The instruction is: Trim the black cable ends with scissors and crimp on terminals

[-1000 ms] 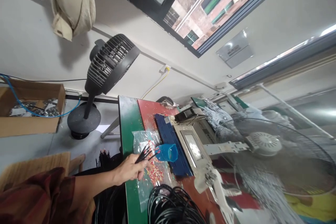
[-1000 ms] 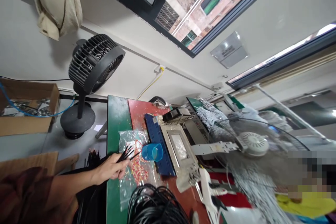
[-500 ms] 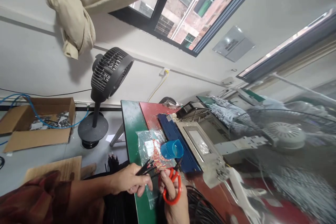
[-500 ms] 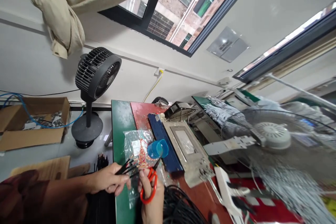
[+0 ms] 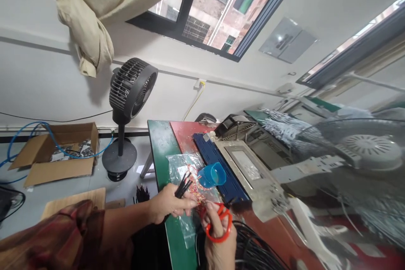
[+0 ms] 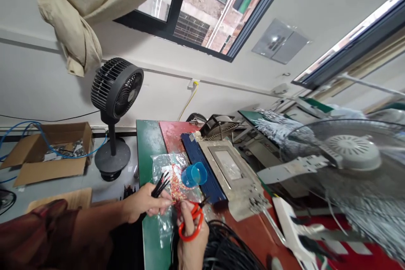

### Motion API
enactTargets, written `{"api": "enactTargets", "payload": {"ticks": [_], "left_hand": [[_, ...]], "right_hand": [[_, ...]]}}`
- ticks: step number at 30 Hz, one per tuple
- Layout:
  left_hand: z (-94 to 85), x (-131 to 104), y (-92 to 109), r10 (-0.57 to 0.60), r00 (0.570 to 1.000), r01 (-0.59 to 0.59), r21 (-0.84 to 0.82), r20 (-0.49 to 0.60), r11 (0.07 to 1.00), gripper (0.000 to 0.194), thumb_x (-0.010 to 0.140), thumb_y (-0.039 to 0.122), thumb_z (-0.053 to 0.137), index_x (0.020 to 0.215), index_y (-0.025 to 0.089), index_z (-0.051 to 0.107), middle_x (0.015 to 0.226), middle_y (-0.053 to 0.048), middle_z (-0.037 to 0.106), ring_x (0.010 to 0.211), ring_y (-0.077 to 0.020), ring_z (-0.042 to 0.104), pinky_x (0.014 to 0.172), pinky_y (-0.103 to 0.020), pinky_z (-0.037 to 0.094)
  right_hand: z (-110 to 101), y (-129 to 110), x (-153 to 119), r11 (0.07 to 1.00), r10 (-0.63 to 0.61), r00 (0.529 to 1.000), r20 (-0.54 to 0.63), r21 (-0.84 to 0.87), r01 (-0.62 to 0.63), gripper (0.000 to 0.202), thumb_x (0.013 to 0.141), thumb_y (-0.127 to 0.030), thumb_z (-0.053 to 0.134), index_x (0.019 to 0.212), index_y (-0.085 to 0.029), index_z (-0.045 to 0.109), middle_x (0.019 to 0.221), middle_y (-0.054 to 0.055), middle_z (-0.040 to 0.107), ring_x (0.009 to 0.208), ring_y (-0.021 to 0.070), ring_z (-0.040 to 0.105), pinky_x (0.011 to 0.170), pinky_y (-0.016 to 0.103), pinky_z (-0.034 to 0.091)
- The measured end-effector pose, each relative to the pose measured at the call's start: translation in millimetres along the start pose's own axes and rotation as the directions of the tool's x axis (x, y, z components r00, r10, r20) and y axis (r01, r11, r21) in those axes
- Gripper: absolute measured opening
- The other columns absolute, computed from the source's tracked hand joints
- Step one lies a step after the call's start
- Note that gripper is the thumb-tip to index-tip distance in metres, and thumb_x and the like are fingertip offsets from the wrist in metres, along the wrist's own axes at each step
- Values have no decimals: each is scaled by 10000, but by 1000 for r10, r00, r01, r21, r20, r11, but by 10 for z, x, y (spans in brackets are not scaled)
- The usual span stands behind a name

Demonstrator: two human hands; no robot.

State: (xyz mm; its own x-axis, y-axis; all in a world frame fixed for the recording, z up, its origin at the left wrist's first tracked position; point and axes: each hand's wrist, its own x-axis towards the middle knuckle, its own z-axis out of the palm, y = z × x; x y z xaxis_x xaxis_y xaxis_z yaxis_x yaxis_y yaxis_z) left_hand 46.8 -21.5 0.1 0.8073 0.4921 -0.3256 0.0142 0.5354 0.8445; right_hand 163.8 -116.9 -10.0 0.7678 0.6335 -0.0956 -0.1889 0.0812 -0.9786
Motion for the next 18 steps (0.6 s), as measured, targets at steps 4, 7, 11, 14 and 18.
{"api": "enactTargets", "payload": {"ticks": [4, 7, 11, 14, 18], "left_hand": [[-23, 8, 97, 34, 996, -39, -60, -84, 997, 375, 628, 414, 721, 794, 96, 611, 550, 27, 539, 383, -3, 287, 399, -189, 130], [-71, 9, 151, 84, 989, -97, -106, -125, 990, 384, 633, 413, 722, 817, 96, 609, 570, 27, 536, 383, 3, 274, 402, -192, 108], [-134, 15, 168, 127, 980, -147, -128, -152, 981, 369, 632, 399, 722, 804, 97, 601, 581, 30, 534, 380, 7, 261, 400, -194, 98], [-146, 11, 175, 124, 979, -139, -87, -161, 986, 351, 630, 380, 715, 807, 96, 610, 553, 40, 526, 370, 3, 260, 394, -192, 103], [-133, -8, 195, 144, 972, -138, 44, -188, 989, 266, 636, 316, 690, 770, 94, 633, 503, 47, 513, 373, -13, 281, 394, -191, 138]], "right_hand": [[-16, 58, 44, 988, -11, 993, 114, -153, 28, 359, 672, -522, 662, 764, -175, 666, 684, 23, 648, 608, 161, 572, 539, 251, 441], [30, 106, 39, 931, -80, 952, 297, -319, 178, 406, 642, -548, 665, 813, -181, 699, 817, 55, 689, 811, 243, 607, 721, 316, 466], [132, 93, -53, 880, -146, 917, 372, -375, 292, 335, 688, -523, 624, 734, -197, 682, 713, 17, 654, 719, 212, 591, 667, 272, 455], [155, 67, -97, 865, -117, 902, 415, -404, 298, 344, 686, -534, 612, 679, -194, 658, 642, -2, 613, 619, 180, 551, 605, 251, 439], [119, 80, -79, 838, -68, 894, 443, -461, 292, 348, 706, -524, 596, 646, -184, 639, 614, -1, 584, 585, 165, 513, 564, 239, 416]]}}
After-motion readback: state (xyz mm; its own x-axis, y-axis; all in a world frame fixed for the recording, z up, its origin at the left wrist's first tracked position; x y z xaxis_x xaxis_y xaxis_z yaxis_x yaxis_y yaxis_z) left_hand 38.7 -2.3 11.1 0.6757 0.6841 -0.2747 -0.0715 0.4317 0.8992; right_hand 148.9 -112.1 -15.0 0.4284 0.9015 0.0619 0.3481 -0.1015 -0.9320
